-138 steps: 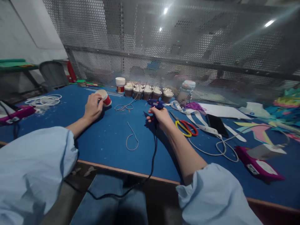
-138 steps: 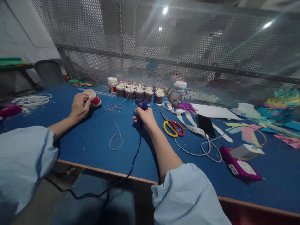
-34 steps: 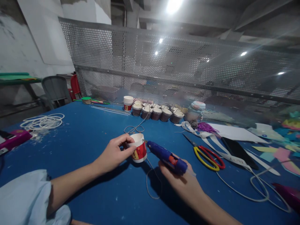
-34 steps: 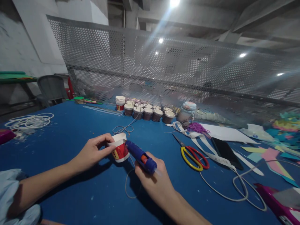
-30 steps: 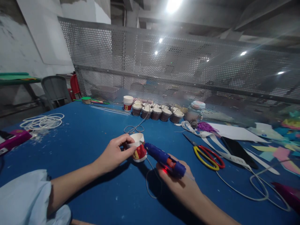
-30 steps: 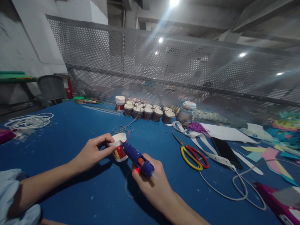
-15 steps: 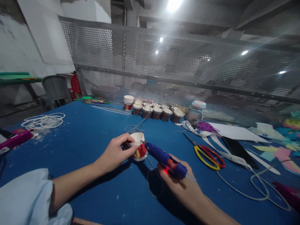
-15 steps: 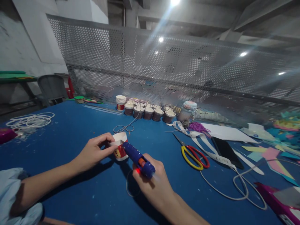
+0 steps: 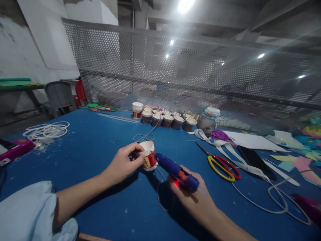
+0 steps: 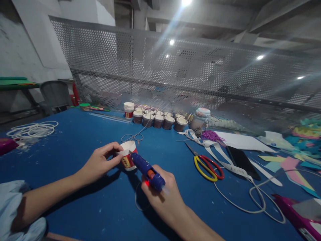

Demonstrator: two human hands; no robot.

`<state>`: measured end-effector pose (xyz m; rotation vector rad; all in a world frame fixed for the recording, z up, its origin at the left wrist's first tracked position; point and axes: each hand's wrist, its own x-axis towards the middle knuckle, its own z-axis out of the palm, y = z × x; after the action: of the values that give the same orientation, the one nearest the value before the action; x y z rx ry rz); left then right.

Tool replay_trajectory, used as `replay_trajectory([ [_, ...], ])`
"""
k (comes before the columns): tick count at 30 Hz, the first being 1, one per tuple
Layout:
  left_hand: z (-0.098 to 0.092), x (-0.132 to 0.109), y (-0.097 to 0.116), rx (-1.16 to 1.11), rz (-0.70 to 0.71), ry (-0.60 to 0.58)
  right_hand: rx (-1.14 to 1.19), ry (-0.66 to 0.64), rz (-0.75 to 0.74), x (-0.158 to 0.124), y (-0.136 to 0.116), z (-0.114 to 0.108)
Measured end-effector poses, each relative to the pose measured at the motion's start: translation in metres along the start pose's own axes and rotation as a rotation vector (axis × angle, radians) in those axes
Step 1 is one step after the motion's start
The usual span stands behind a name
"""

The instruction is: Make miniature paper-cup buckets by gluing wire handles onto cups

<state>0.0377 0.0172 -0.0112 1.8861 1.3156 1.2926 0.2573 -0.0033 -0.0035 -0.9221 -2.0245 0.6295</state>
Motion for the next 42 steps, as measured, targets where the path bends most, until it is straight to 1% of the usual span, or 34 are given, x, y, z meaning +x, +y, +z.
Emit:
replay_trajectory([
  [3, 0.0008, -0.0004, -0.0021, 0.004, 0.007, -0.010, 0.007, 0.004, 0.004, -0.0003, 0.0012, 0.0021],
  [6, 0.0013, -0.0017, -0.0034, 0.016, 0.035, -0.009, 0.017, -0.015, -0.077, -0.0015, 0.0033, 0.0061],
  [8, 0.0013, -0.0021, -0.0031, 0.021, 0.043, -0.004, 0.017, -0.031, -0.103, -0.0023, 0.0042, 0.0067],
  [10, 0.0009, -0.0017, -0.0021, 0.023, 0.037, 0.005, 0.015, -0.026, -0.094, -0.0025, 0.0040, 0.0050],
  [13, 0.0005, -0.0002, -0.0007, 0.016, 0.012, 0.004, -0.014, 0.007, -0.042, -0.0015, 0.0020, 0.0012],
  [16, 0.0007, 0.0003, -0.0012, 0.013, 0.017, -0.003, -0.019, 0.024, -0.005, -0.0005, 0.0008, 0.0015],
  [21, 0.0015, -0.0011, -0.0037, 0.003, 0.024, -0.013, 0.009, -0.007, -0.062, -0.0023, 0.0034, 0.0075],
  [24, 0.0011, -0.0009, -0.0031, -0.010, -0.013, -0.007, 0.005, -0.014, -0.078, -0.0030, 0.0042, 0.0061],
  [28, -0.0001, 0.0003, -0.0008, -0.032, -0.077, -0.006, -0.010, 0.045, 0.004, -0.0009, 0.0021, 0.0014],
  [31, -0.0004, 0.0004, -0.0006, -0.027, -0.076, -0.013, 0.011, 0.036, 0.049, 0.0002, 0.0010, 0.0017],
  [39, 0.0026, -0.0018, -0.0058, -0.024, -0.033, -0.024, 0.030, -0.029, -0.033, -0.0045, 0.0056, 0.0096],
  [42, 0.0017, -0.0013, -0.0050, -0.041, -0.059, -0.037, 0.037, -0.008, -0.042, -0.0033, 0.0053, 0.0081],
])
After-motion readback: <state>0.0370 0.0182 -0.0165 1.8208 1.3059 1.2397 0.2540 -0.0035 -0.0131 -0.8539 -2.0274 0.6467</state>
